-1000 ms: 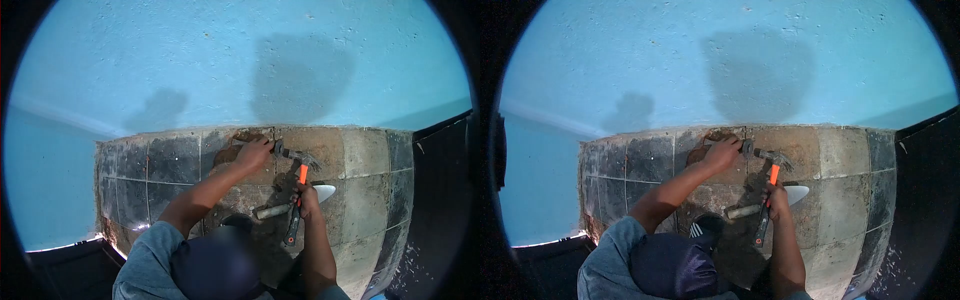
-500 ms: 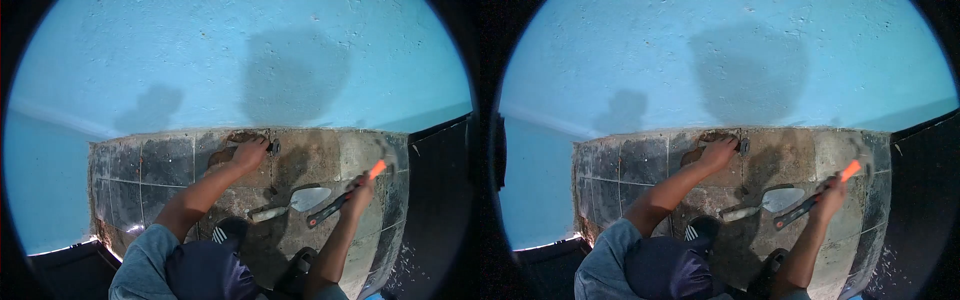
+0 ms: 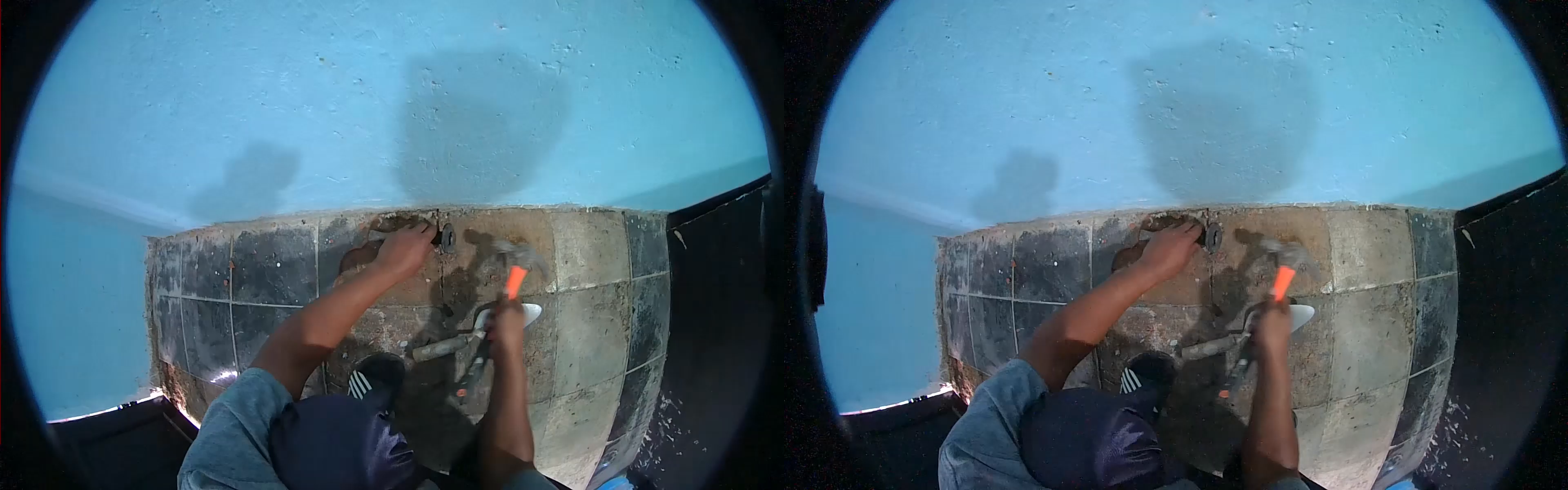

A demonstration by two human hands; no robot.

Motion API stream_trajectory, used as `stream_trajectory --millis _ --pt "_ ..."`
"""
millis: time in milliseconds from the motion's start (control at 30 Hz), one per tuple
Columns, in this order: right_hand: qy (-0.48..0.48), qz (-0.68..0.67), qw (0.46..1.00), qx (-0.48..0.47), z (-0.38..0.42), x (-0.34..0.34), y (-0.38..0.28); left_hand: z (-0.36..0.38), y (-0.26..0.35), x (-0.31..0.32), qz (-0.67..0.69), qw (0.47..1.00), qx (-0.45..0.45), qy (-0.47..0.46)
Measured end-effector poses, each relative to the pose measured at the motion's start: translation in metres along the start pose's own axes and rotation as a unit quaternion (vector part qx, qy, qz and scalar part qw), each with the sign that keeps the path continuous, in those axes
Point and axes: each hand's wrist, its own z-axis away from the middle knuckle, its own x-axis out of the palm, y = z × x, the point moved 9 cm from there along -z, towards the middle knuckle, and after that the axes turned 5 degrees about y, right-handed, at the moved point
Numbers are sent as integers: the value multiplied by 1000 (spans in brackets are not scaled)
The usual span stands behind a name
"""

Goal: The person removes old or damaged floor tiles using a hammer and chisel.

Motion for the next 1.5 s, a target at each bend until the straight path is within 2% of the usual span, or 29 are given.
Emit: stream_trajectory --millis 100,167,200,233,300,367,400,433,467,500,533,633,667,733,833,900,1033,1100,1333,1400,1500 --pt "92 -127 984 -82 2 -61 -74 -4 -3 0 0 1000 3 5" --pt "170 -214 946 -175 26 -94 -134 -4 -1 2 0 1000 2 -1" --pt "198 -285 914 -209 23 -115 -148 -4 1 1 1 1000 -3 -8" --pt "240 -266 890 -284 42 -124 -169 -3 1 2 2 1000 -8 -16" --pt "268 -323 860 -290 41 -135 -165 -2 -4 11 1 1000 14 1" --pt "292 -206 875 -326 42 -102 -131 -5 -7 11 -1 1000 8 -12" --pt "219 -197 920 -258 33 -66 -90 -7 -2 4 -2 999 -7 -36" --pt "134 71 896 -417 1 -23 -42 -8 0 2 -4 998 -21 -60" --pt "74 252 763 -591 -15 22 21 -8 2 4 -16 998 -15 -61" --pt "-7 161 923 -349 -16 32 11 -6 4 7 -28 998 -10 -63" --pt "-87 52 992 -72 14 52 7 -3 6 10 -40 997 -4 -66" --pt "-77 -23 995 51 11 31 8 1 3 10 -22 999 29 -3" --pt "-96 -66 990 81 -1 24 17 3 -1 15 -22 999 13 -32" --pt "-150 -149 972 106 -17 14 24 1 -3 13 -21 996 -21 -79" --pt "-207 -255 937 120 -17 15 17 9 8 7 -27 999 39 -14" --pt "-213 -312 918 124 -7 20 11 17 16 12 -16 997 26 -71" --pt "-257 -316 901 151 -11 28 32 29 22 30 -34 992 38 -119" --pt "-259 -313 898 172 -11 32 41 33 21 29 -39 993 50 -100" --pt "-210 -292 913 189 -11 34 45 44 14 36 -23 987 62 -143" --pt "-216 -307 907 191 -10 37 45 48 12 35 -13 990 81 -116" --pt "-142 -201 955 165 -4 23 41 50 11 29 -14 991 98 -90"
